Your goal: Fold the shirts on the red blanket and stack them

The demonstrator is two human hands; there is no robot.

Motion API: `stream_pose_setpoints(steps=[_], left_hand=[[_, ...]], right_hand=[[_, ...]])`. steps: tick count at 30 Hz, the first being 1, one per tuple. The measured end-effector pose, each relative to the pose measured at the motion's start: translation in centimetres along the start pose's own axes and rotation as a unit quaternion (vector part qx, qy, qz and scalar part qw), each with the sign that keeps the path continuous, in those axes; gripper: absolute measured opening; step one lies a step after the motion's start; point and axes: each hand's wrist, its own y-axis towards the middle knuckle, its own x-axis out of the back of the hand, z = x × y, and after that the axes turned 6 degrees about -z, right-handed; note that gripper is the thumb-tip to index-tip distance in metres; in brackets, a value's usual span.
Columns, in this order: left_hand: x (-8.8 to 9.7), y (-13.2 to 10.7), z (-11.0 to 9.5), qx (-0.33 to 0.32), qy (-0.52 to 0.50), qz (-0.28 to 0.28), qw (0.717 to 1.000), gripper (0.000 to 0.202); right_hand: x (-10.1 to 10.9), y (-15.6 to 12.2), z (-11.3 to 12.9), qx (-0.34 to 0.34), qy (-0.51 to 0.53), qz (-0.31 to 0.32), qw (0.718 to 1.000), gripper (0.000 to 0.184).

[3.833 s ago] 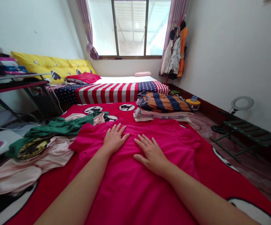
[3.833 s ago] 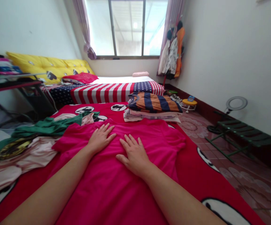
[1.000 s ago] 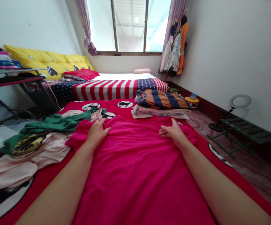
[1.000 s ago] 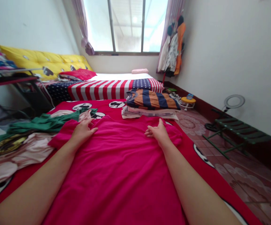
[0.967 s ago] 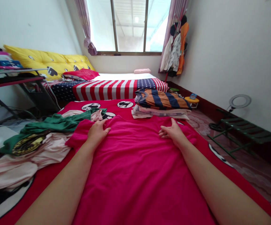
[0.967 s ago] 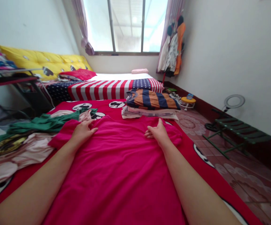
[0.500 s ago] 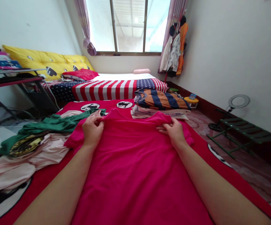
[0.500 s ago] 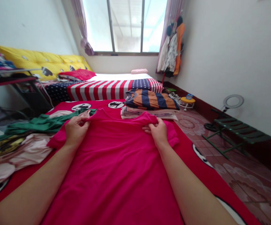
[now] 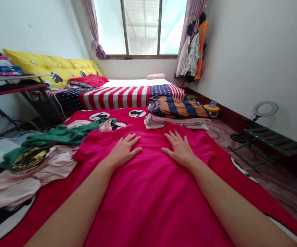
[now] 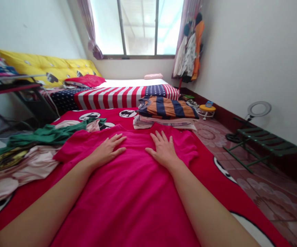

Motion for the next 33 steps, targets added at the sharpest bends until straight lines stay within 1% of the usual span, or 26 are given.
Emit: stream_pose_setpoints(steps=[1, 3, 5, 7, 8, 10, 12, 13, 15, 18, 22, 33], left_hand=[[-0.2, -0.1, 0.2, 0.021, 0.026, 0.028, 0.999, 0.061], [-0.5, -0.3, 0.9, 0.069, 0.072, 0.042, 0.994, 0.067], [-0.5, -0.4, 1.5, 0.097, 0.092, 0.035, 0.990, 0.070], [-0.5, -0.4, 1.5, 0.099, 0.093, 0.017, 0.991, 0.070], [-0.5, -0.4, 1.3, 0.091, 0.087, 0.011, 0.992, 0.070], [-0.4, -0.3, 0.8, 0.068, 0.072, 0.016, 0.995, 0.068], [-0.3, -0.3, 0.3, 0.055, 0.067, 0.040, 0.995, 0.066], [-0.3, -0.3, 0.2, 0.058, 0.069, 0.051, 0.995, 0.066], [-0.4, -0.2, 0.1, 0.071, 0.076, 0.057, 0.993, 0.067], [-0.4, -0.2, 0.3, 0.083, 0.083, 0.050, 0.992, 0.071], [-0.5, -0.2, 0.4, 0.090, 0.088, 0.046, 0.991, 0.072], [-0.5, -0.1, 0.3, 0.094, 0.094, 0.051, 0.990, 0.072]], right_hand=[[-0.2, 0.1, -0.6, -0.034, -0.041, 0.032, 0.998, 0.067], [-0.4, 0.2, -1.8, -0.091, -0.092, 0.061, 0.990, 0.075], [-0.5, 0.3, -2.3, -0.121, -0.117, 0.060, 0.984, 0.078], [-0.4, 0.2, -2.0, -0.141, -0.133, 0.041, 0.980, 0.081], [-0.4, 0.1, -1.6, -0.136, -0.137, 0.025, 0.981, 0.081], [-0.3, -0.1, -1.0, -0.082, -0.132, 0.006, 0.988, 0.078], [-0.4, -0.1, -0.7, -0.017, -0.111, 0.032, 0.993, 0.074], [-0.5, -0.1, -0.7, -0.004, -0.100, 0.052, 0.994, 0.072], [-0.6, 0.0, -1.2, -0.025, -0.094, 0.073, 0.993, 0.073], [-0.8, 0.2, -1.9, -0.066, -0.104, 0.054, 0.991, 0.074], [-0.9, 0.1, -2.2, -0.065, -0.102, 0.046, 0.992, 0.071], [-1.0, 0.0, -1.9, -0.064, -0.091, 0.033, 0.993, 0.068]])
